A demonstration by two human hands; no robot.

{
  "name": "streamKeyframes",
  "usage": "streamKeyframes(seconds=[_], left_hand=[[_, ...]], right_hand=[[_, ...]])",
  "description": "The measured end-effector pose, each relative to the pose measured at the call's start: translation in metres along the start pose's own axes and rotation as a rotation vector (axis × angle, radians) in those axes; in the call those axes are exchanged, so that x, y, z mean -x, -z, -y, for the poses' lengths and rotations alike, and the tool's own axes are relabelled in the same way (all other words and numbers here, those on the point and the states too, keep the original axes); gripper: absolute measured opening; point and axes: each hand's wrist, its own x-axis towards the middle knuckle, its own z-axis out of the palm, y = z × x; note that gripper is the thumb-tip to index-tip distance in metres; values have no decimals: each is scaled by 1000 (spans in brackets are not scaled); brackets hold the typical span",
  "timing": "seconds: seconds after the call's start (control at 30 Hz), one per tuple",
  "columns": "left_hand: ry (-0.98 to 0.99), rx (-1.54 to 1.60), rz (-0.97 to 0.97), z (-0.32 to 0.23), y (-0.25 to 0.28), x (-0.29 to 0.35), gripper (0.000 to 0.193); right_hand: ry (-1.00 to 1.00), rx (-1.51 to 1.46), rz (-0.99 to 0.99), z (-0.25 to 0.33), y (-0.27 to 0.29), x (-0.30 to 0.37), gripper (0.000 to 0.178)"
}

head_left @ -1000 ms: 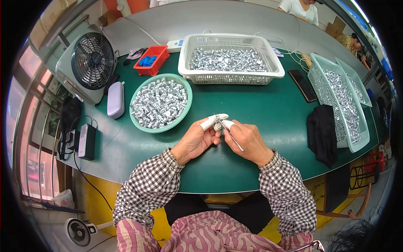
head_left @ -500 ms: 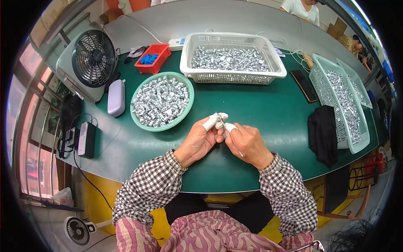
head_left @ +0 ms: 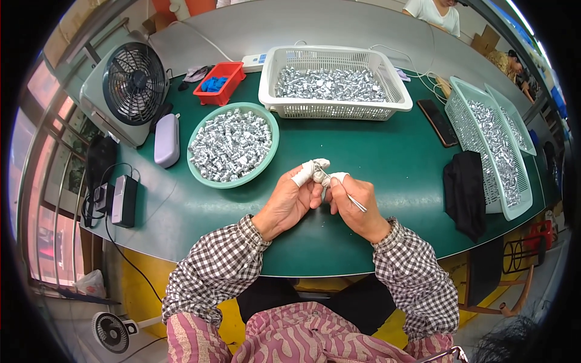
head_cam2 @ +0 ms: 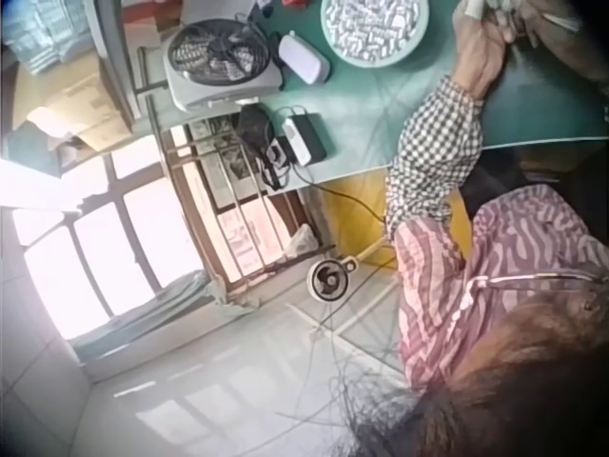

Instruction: The recorder is using a pointed pick tool to assemble small silver metal components into larger units on a green factory workbench.

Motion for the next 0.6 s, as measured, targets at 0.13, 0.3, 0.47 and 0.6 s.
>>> streamKeyframes(seconds=[0.13, 0.3, 0.47, 0.6], left_hand=[[-43, 9, 20, 1, 1, 0, 29], [-32, 0, -15, 0, -5, 2, 29], [-47, 2, 3, 1, -2, 1, 29], [-12, 39, 15, 1, -6, 3, 29]], right_hand=[[-43, -87, -20, 2, 2, -1, 19], [139, 90, -29, -6, 2, 1, 12], [309, 274, -16, -9, 3, 0, 12], [294, 240, -59, -5, 3, -1, 14]])
